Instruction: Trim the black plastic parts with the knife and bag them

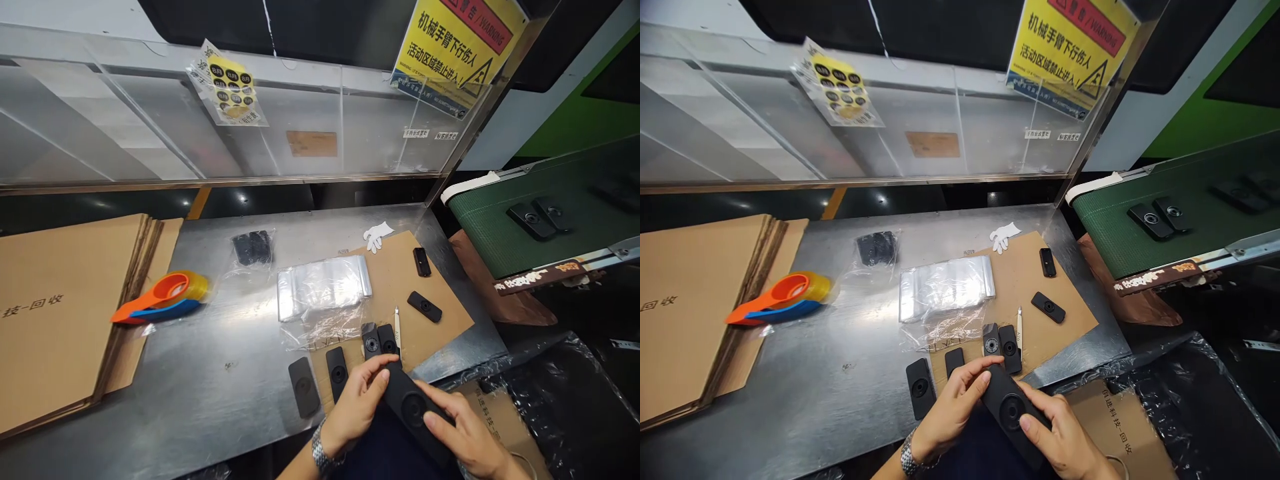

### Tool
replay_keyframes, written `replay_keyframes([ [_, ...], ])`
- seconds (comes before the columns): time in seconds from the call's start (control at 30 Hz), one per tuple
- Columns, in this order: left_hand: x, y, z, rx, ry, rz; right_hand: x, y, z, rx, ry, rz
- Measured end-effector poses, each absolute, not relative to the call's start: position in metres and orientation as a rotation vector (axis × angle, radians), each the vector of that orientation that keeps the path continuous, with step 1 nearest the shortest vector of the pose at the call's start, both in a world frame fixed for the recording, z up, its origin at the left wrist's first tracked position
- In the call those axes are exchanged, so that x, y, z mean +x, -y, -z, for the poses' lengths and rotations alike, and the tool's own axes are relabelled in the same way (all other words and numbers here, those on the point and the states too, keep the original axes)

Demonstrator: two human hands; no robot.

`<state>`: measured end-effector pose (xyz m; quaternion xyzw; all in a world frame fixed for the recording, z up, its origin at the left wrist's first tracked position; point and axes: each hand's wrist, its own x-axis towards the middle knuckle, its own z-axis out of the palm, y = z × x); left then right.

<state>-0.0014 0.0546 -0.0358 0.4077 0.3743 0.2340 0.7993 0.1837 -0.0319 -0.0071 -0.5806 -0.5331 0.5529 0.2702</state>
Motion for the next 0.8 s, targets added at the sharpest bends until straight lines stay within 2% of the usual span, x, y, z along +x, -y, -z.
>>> replay_keyframes([
  [0.27,0.013,-0.054,0.054,0.903,-0.98,-0.567,0.165,0.022,-0.001,-1.532,1.451,-1.465],
  [0.5,0.006,-0.061,0.049,0.818,-0.86,-0.445,0.18,0.022,0.01,-1.431,1.12,-1.646],
  [0.8,0.015,-0.063,0.054,0.883,-0.971,-0.54,0.169,0.022,0.009,-1.499,1.339,-1.517],
])
